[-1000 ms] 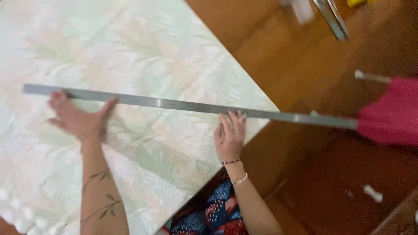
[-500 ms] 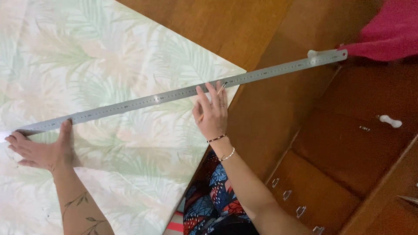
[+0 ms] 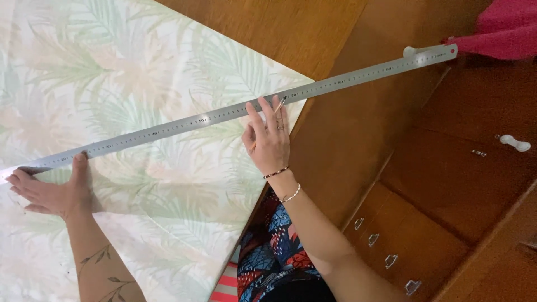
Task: Using a metal ruler and a pencil to mark straight lines on a piece of patterned fabric on a wooden table for pattern preparation.
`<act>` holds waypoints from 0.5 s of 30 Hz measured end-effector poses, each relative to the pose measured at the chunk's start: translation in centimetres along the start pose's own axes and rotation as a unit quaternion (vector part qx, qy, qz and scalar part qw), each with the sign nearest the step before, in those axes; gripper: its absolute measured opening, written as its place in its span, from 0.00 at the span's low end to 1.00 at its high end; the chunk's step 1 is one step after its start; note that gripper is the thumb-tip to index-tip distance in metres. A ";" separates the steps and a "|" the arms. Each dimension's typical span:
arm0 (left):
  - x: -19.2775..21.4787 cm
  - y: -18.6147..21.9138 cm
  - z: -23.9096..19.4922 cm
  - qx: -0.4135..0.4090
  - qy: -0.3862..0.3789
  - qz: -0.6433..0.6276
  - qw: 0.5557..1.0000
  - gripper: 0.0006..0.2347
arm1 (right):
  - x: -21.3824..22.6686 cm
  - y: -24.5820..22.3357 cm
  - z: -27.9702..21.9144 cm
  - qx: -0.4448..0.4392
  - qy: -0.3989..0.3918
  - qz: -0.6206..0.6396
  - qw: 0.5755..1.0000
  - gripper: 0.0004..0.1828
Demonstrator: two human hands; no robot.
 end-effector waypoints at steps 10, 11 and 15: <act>0.5 1.1 -0.7 -0.002 -0.001 -0.017 1.000 0.45 | 0.2 -0.2 0.4 -0.008 -0.008 -0.007 1.000 0.20; 0.5 1.2 -0.7 0.000 -0.001 -0.018 1.000 0.45 | 0.2 -0.2 0.4 -0.008 -0.007 -0.004 1.000 0.21; 0.5 1.0 -0.5 -0.012 0.004 -0.023 1.000 0.47 | 0.2 -0.3 0.5 -0.006 -0.013 -0.002 1.000 0.20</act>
Point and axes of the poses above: each hand's wrist, its own z-axis towards the middle knuckle, its own x-axis out of the back of the hand, y = z × x, the point moved 6 cm from there along z, towards the middle knuckle, and after that the axes turned 9 degrees about -z, right-handed, at the moved point
